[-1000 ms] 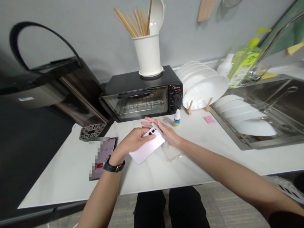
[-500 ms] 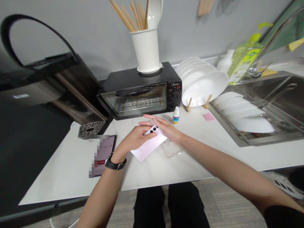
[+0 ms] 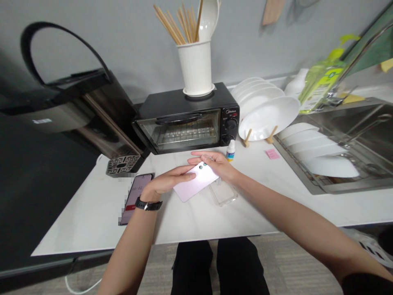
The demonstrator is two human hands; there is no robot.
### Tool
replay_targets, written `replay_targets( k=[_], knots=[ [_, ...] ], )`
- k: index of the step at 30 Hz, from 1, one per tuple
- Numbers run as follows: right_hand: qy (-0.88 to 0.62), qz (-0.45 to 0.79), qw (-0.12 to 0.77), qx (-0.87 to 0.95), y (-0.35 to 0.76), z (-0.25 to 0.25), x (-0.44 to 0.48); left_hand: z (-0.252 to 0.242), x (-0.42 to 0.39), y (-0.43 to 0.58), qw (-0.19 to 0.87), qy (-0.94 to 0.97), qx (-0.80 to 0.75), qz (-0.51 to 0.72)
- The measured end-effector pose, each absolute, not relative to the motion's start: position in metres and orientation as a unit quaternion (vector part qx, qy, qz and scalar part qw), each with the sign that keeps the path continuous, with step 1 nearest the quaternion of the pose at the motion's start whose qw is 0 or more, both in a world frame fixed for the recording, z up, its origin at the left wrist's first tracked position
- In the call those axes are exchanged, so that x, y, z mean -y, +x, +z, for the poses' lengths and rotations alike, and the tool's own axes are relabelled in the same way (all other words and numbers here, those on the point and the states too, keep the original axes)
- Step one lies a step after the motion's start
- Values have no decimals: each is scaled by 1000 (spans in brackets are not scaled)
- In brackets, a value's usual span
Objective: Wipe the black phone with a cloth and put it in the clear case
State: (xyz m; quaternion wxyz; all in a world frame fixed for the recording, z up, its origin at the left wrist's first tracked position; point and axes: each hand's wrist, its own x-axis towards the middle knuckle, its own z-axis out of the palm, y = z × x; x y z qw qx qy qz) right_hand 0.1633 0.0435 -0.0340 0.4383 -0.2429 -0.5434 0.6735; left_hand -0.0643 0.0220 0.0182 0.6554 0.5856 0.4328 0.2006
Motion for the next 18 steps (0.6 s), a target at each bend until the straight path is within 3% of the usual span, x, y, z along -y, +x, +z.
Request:
replay_targets(
  k=[10,18],
  knots=[
    [-267,609,505,550,159,-32,-44,14,27,-58,800,332,-402,297],
    [-336,431,515,660,165,-35,-37,7,33,-36,777,308,-418,356]
  ],
)
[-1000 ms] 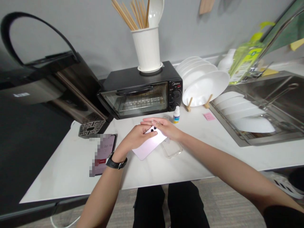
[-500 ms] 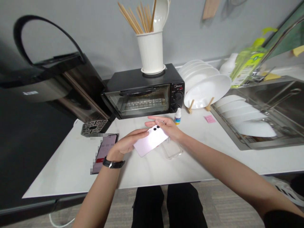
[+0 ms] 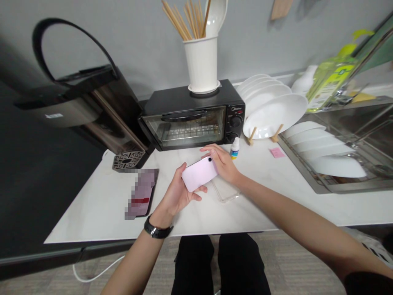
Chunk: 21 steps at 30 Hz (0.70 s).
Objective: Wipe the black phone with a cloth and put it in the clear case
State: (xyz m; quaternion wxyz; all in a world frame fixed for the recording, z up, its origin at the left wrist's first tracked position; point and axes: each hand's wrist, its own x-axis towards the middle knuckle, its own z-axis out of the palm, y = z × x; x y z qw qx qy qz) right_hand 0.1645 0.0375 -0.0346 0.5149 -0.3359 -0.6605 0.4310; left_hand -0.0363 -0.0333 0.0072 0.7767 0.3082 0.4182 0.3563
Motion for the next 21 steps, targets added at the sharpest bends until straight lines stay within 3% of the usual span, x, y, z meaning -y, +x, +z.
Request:
replay_targets(
  k=[10,17,21],
  knots=[
    [-189,249,363,878,159,-29,-28,8,38,-26,762,319,-418,378],
    [-319,60,411,852,164,-28,-32,13,48,-33,747,334,-424,388],
    [-263,-56,324,907,157,-26,-18,3,52,-20,716,361,-443,401]
  ],
)
